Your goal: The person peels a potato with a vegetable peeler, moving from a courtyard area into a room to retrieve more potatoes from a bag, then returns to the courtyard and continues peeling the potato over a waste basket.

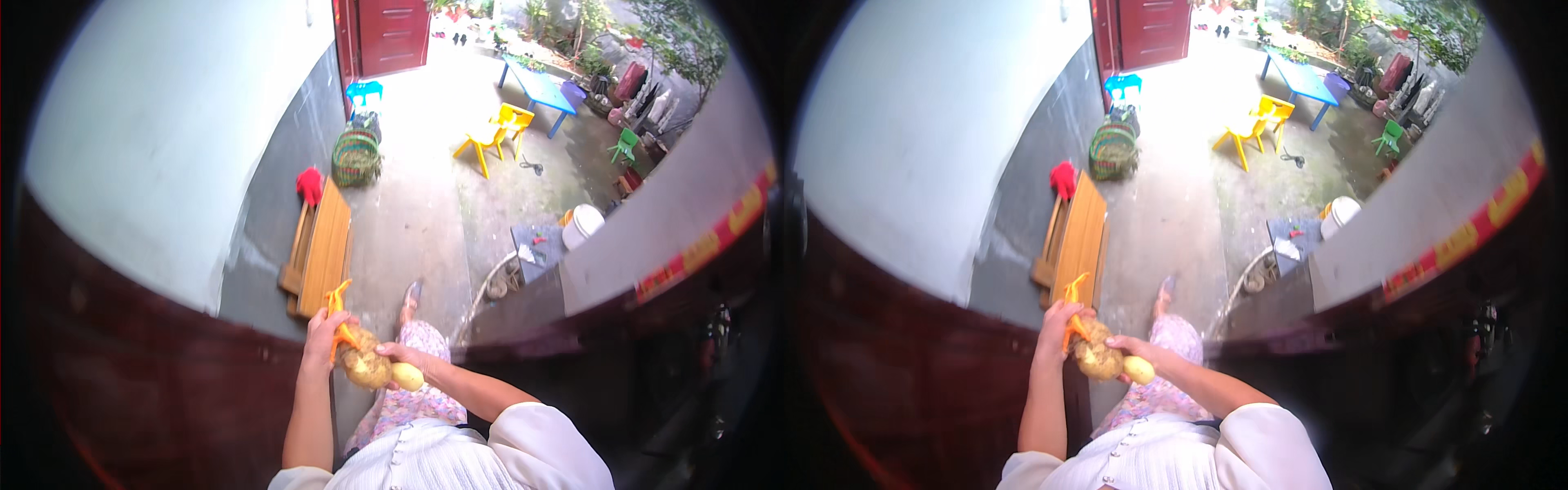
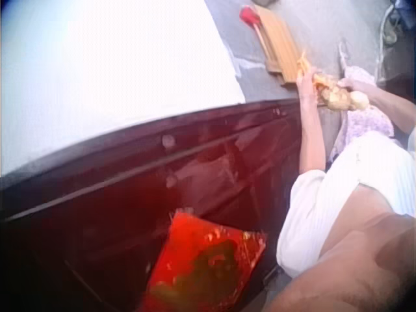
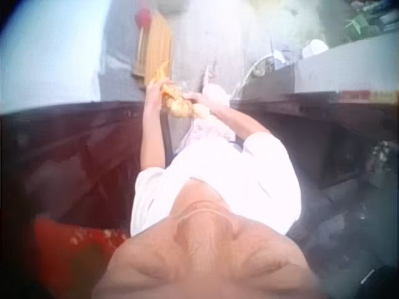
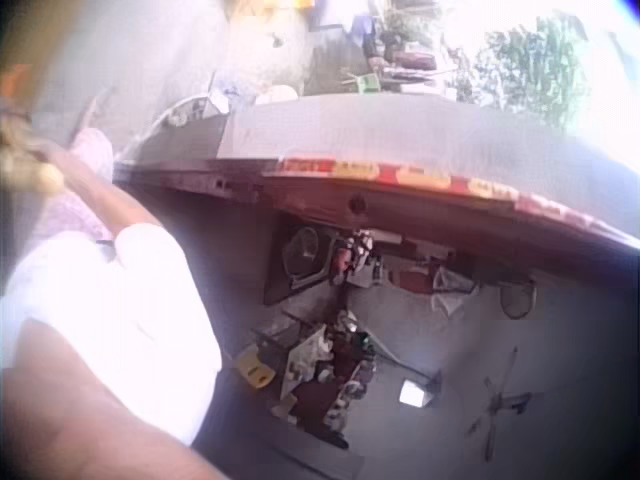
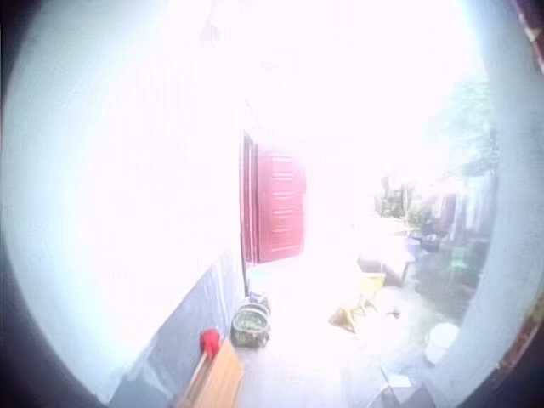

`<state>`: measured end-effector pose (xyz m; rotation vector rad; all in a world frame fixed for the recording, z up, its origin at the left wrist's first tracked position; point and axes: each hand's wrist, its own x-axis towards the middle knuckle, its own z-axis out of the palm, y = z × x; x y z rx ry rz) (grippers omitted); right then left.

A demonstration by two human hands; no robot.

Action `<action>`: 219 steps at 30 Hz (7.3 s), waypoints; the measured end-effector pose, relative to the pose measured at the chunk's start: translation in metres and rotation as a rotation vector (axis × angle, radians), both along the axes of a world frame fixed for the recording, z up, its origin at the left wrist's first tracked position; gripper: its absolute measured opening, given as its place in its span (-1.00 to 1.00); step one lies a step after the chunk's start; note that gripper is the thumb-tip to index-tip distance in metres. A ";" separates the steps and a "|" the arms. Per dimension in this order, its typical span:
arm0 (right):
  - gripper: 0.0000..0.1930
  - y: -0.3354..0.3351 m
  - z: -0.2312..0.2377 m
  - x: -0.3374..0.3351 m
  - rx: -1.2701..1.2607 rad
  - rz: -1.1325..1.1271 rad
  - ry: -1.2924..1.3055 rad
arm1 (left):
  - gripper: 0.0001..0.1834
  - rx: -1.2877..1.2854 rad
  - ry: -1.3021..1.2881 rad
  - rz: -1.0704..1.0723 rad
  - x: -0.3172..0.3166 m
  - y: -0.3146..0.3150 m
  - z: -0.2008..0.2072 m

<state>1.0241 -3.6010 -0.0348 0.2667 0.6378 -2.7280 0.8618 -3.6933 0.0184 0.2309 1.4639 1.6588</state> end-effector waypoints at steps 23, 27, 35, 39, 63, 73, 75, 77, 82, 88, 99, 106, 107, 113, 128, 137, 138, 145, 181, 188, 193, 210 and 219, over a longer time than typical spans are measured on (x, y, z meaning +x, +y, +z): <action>-0.48 0.620 0.040 -0.318 0.175 -0.146 -0.059 | -0.77 0.041 -0.048 -0.310 -0.352 0.649 0.021; -0.40 0.734 0.051 -0.355 0.191 -0.281 -0.051 | -0.76 0.064 -0.223 -0.378 -0.396 0.781 0.030; -0.36 0.924 0.052 -0.383 0.055 -0.615 -0.155 | -0.66 -0.108 -0.274 -0.651 -0.429 1.041 0.016; -0.37 1.036 0.013 -0.403 0.082 -0.599 -0.166 | -0.65 -0.097 -0.307 -0.638 -0.453 1.161 -0.008; -0.47 1.679 0.048 -0.670 0.008 -0.526 -0.158 | -0.55 -0.033 -0.632 -0.470 -0.707 1.794 0.015; -0.37 1.911 0.042 -0.685 -0.037 -0.760 -0.145 | -0.65 0.058 -0.399 -0.596 -0.700 2.075 0.018; -0.39 1.972 0.037 -0.685 0.001 -0.777 -0.163 | -0.68 0.088 -0.385 -0.615 -0.701 2.132 0.018; -0.45 2.033 0.039 -0.684 0.054 -0.776 -0.201 | -0.69 0.116 -0.326 -0.627 -0.703 2.192 0.014; -0.50 2.201 0.051 -0.699 0.143 -0.660 -0.270 | -0.72 0.098 -0.221 -0.549 -0.722 2.336 0.001; -0.49 2.370 0.050 -0.741 0.199 -0.472 -0.295 | -0.76 0.092 -0.070 -0.375 -0.778 2.477 -0.001; -0.45 2.674 0.035 -0.789 0.204 -0.506 -0.295 | -0.67 0.001 -0.124 -0.558 -0.834 2.800 -0.011; -0.46 2.844 0.039 -0.776 0.121 -0.647 -0.202 | -0.65 -0.085 -0.107 -0.749 -0.815 3.012 -0.009; -0.46 2.871 0.039 -0.774 0.119 -0.674 -0.198 | -0.65 -0.089 -0.103 -0.755 -0.814 3.042 -0.008; -0.44 3.045 0.032 -0.757 0.194 -0.701 -0.188 | -0.69 -0.175 -0.142 -0.788 -0.799 3.217 -0.022; -0.44 3.414 0.052 -0.767 0.352 -0.576 -0.163 | -0.80 -0.240 -0.384 -0.720 -0.823 3.569 -0.023; -0.42 3.630 0.010 -0.810 0.264 -0.700 -0.151 | -0.82 -0.324 -0.545 -0.802 -0.853 3.811 -0.057; -0.43 3.650 0.006 -0.815 0.202 -0.716 -0.197 | -0.82 -0.326 -0.561 -0.792 -0.858 3.838 -0.072; -0.46 3.763 0.005 -0.842 0.182 -0.836 -0.162 | -0.77 -0.071 -0.425 -0.213 -0.900 3.979 -0.147; -0.52 3.918 -0.011 -0.865 0.245 -0.576 -0.381 | -0.62 -0.242 0.581 -0.445 -0.879 4.027 -0.039; -0.54 3.918 -0.007 -0.868 0.202 -0.632 -0.390 | -0.71 0.005 0.022 -0.282 -0.873 4.027 -0.032; -0.48 3.921 -0.004 -0.876 0.248 -0.677 -0.377 | -0.72 0.095 0.385 -0.359 -0.871 4.026 0.004; -0.26 3.917 0.025 -0.887 0.370 -0.635 -0.422 | -0.75 -0.139 0.427 -0.395 -0.906 4.037 -0.045; -0.22 3.906 0.018 -0.879 0.420 -0.593 -0.403 | -0.78 -0.364 0.041 -0.300 -0.945 4.065 -0.157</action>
